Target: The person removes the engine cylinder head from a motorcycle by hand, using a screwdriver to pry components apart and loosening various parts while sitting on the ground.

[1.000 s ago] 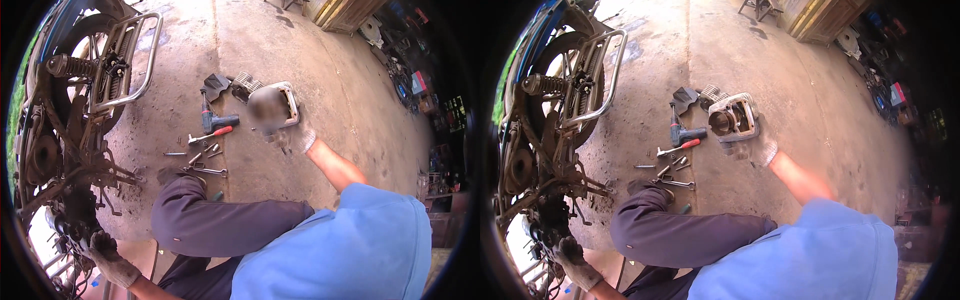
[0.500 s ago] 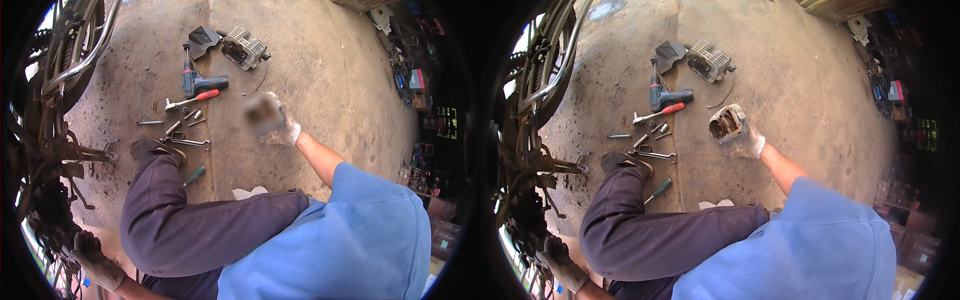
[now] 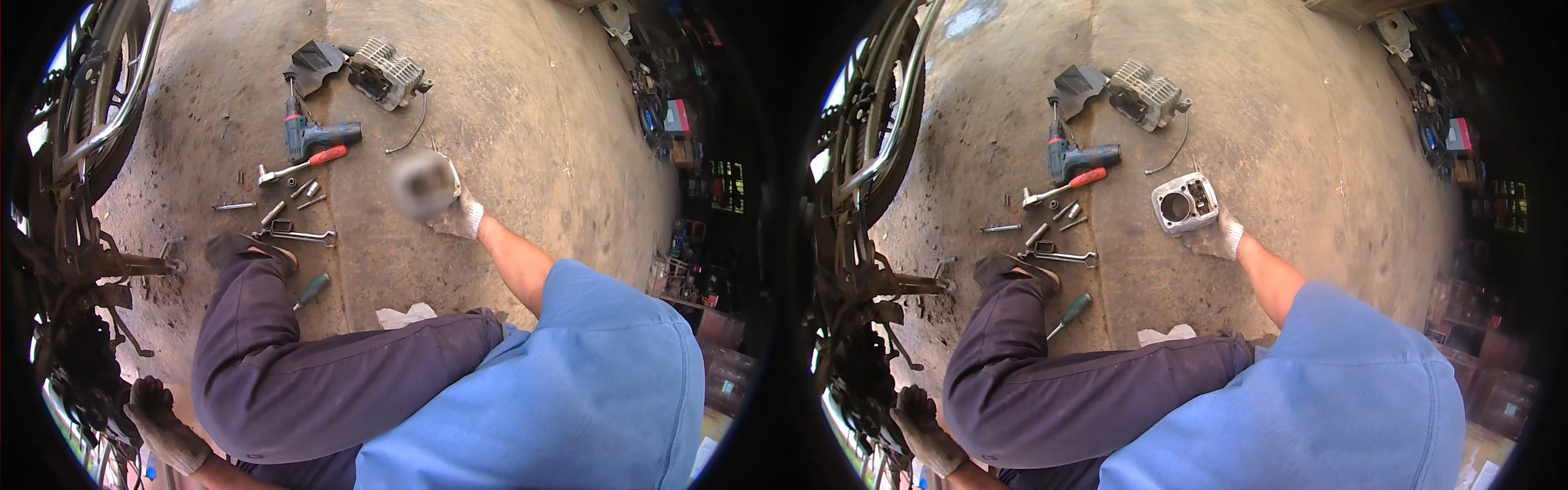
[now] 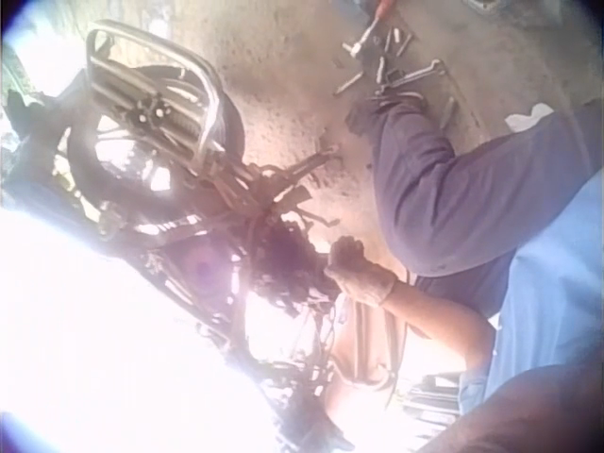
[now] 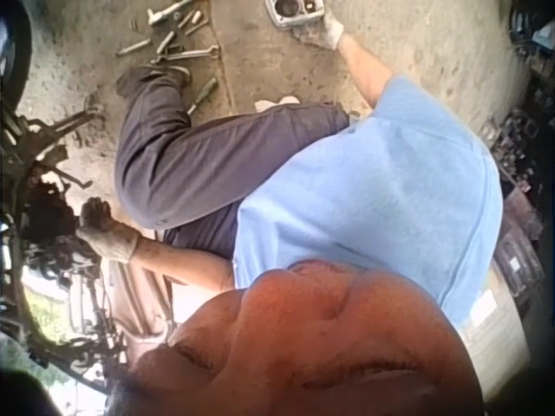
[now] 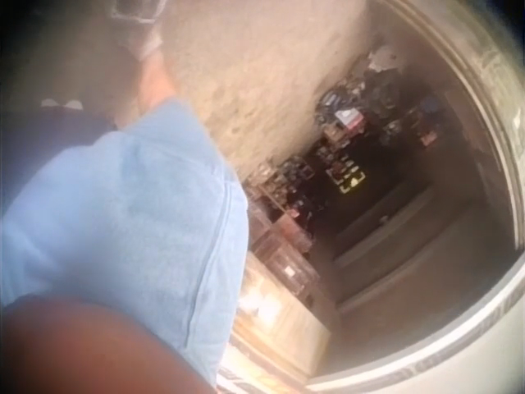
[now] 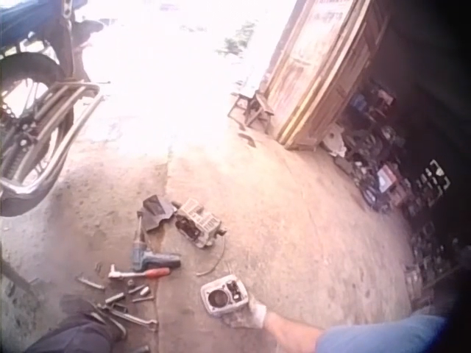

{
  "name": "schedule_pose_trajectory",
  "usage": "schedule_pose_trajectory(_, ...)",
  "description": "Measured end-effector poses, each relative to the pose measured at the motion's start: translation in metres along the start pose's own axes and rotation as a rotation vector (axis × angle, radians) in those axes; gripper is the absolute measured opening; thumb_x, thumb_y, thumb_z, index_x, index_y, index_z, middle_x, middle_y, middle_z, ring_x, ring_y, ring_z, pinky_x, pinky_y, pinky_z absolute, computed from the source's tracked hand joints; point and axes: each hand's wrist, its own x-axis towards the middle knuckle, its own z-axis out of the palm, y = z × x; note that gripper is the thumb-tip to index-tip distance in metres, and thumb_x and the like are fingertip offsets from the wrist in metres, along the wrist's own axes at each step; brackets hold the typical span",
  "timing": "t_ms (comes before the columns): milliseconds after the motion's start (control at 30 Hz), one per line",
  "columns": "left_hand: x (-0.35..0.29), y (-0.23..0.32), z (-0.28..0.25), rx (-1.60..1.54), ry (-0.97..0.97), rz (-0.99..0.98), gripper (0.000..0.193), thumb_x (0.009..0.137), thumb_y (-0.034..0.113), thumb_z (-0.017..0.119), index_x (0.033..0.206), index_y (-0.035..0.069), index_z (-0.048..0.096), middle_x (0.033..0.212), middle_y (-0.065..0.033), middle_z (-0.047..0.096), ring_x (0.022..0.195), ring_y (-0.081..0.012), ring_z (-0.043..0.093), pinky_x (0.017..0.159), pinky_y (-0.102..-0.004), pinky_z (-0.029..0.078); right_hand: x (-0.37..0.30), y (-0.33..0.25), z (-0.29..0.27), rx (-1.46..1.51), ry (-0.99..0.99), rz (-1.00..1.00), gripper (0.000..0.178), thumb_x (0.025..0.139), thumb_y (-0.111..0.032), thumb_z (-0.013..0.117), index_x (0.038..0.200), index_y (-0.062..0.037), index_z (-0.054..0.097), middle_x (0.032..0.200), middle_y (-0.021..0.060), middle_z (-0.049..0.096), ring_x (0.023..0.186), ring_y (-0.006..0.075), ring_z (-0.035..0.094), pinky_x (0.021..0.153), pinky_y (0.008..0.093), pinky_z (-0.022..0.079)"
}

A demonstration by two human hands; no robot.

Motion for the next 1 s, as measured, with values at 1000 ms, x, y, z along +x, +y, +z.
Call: schedule_pose_trajectory(1000, -0.038, 0.034, 0.014, 0.148, -0.075, 0.291, 0.019, 0.104, 0.007, 0.061, 0.113, -0.005, 0.072, 0.104, -0.0082, 0.074, 0.094, -0.0163, 0.067, 0.087, -0.0295, 0.054, -0.077, 0.000, 0.124, -0.564, 0.435, -0.540, 0.039, 0.106, -0.041, 0.056, 0.083, -0.0109, 0.062, 0.062, 0.0023, 0.059, 0.048, 0.0151, 0.053, 0.045, 0.0328, 0.042)
